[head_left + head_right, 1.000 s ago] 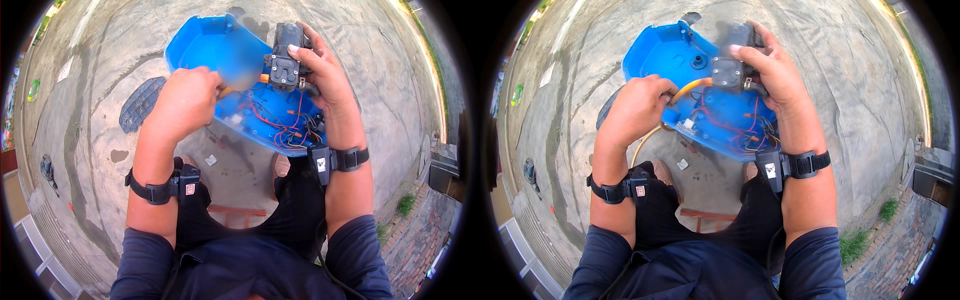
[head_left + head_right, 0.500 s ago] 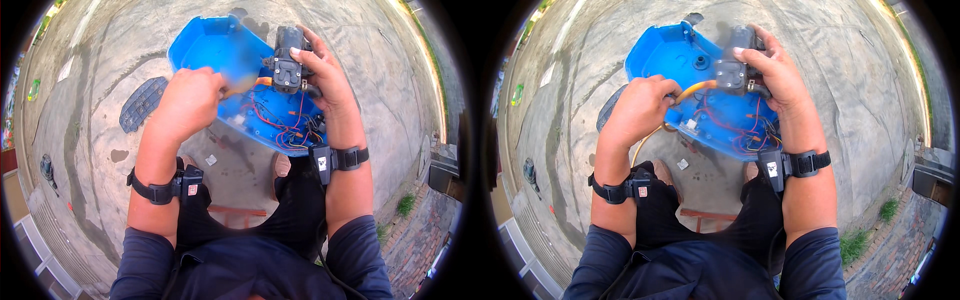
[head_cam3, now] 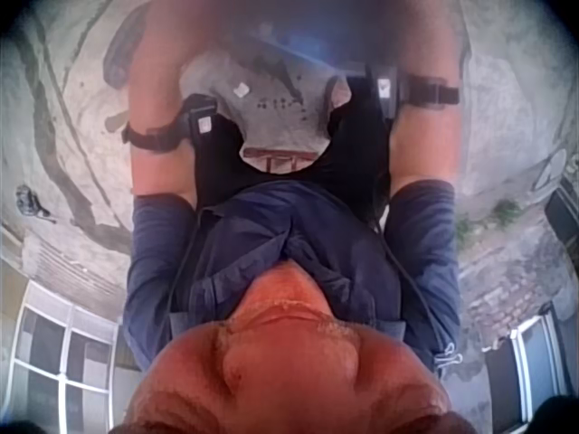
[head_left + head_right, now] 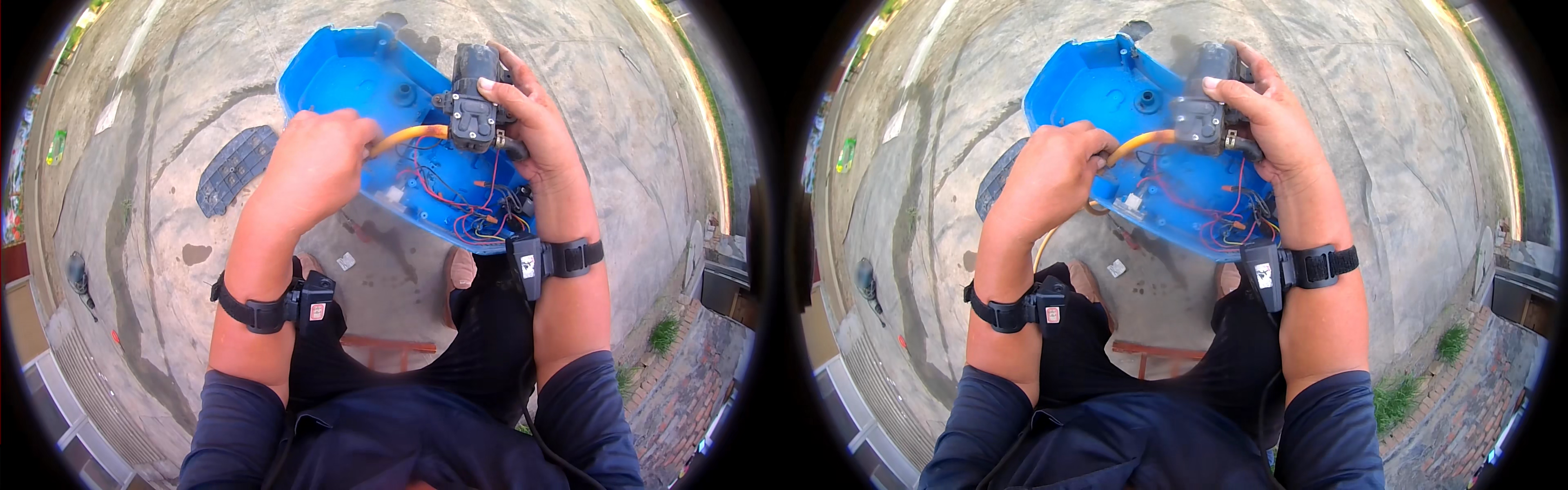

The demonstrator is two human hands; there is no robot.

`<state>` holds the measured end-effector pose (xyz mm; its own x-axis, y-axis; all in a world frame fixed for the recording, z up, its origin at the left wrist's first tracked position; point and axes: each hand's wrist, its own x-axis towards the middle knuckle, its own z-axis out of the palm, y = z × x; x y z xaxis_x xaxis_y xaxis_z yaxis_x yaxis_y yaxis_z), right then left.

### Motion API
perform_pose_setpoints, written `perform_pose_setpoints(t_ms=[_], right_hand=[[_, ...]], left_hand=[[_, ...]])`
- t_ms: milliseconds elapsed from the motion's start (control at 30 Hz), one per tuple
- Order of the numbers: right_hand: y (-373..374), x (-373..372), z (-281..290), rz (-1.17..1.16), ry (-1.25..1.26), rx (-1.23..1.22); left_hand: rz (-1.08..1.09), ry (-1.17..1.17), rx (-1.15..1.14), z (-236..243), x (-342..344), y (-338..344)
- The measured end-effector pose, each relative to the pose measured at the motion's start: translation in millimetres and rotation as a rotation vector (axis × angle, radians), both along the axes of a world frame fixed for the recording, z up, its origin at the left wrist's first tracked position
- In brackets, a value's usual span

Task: The person connects a black pump to a blue tank, handling a small orange connector and internal wires. They use a screwdriver to secure the pump and a hose, positioning the pump against the side of the tank.

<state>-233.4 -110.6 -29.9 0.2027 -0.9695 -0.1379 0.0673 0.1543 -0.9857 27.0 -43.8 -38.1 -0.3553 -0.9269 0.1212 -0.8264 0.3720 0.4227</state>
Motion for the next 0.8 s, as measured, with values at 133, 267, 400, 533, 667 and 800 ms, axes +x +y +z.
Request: perform_pose_setpoints(t_ms=[133, 267, 400, 533, 667, 800], right_hand=[[1, 1, 4, 0.01, -0.026, 0.017], [2, 2, 4, 0.01, -0.023, 0.029], [1, 0, 4, 0.004, -0.001, 0.024], [0, 0, 3, 0.024, 0.004, 0.025], [-1, 0, 2, 0.005, -0.019, 0.015], [0, 0, 5, 0.022, -0.015, 0.026]], left_hand=[[-0.002, -0.012, 0.017, 2, -1, -1], [0.0, -0.084, 0.063, 5, -3, -1], [0.005, -0.128, 0.113, 7, -6, -2], [0.037, -0.108, 0.142, 9, -8, -2], [0.051, -0.081, 0.135, 9, -9, -2], [0.065, -0.065, 0.158, 10, -11, -1]])
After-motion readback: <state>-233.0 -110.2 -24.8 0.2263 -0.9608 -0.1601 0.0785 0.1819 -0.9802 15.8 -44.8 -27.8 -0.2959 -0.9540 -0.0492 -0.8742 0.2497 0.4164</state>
